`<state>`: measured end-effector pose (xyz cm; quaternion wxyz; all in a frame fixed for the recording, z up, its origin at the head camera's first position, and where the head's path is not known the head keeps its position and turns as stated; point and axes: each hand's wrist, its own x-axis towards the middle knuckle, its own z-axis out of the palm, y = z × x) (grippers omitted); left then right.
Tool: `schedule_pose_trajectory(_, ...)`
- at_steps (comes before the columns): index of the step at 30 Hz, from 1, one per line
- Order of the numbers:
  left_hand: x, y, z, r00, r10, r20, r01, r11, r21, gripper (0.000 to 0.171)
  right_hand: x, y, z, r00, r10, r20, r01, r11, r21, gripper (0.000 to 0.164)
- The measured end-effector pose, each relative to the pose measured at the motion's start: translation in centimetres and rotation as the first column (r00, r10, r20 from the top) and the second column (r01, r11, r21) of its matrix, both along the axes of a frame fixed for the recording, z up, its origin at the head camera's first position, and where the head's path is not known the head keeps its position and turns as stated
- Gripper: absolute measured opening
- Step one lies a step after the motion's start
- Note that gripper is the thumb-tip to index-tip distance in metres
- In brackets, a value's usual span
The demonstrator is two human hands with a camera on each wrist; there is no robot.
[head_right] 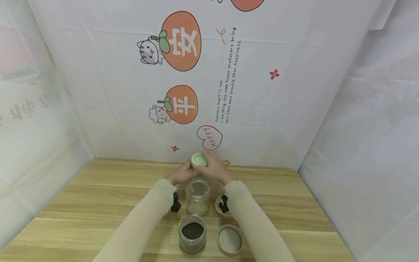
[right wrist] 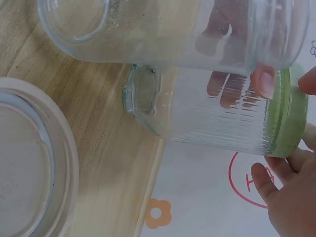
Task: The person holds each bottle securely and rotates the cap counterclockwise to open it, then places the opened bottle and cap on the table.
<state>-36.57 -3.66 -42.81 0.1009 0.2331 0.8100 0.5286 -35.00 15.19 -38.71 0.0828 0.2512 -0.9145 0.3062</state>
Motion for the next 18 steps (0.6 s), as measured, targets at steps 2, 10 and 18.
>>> schedule_pose_trajectory(2,0.01,0.05,-0.08,1.000,-0.013,-0.013,0.014,1.000,0.005,0.084,-0.02,0.07,-0.04,0.999,0.022,0.023,-0.022,1.000,-0.023,0.075)
schedule_pose_trajectory(10,0.14,0.09,-0.15,0.999,-0.028,-0.040,0.029,0.999,0.015,0.083,0.02,0.16,-0.17,0.998,0.041,0.039,-0.040,0.998,-0.038,0.077)
schedule_pose_trajectory(18,0.09,-0.25,-0.19,1.000,0.018,0.003,-0.018,0.999,-0.052,0.088,0.20,-0.37,-0.23,0.998,-0.043,0.035,0.043,0.999,-0.012,0.087)
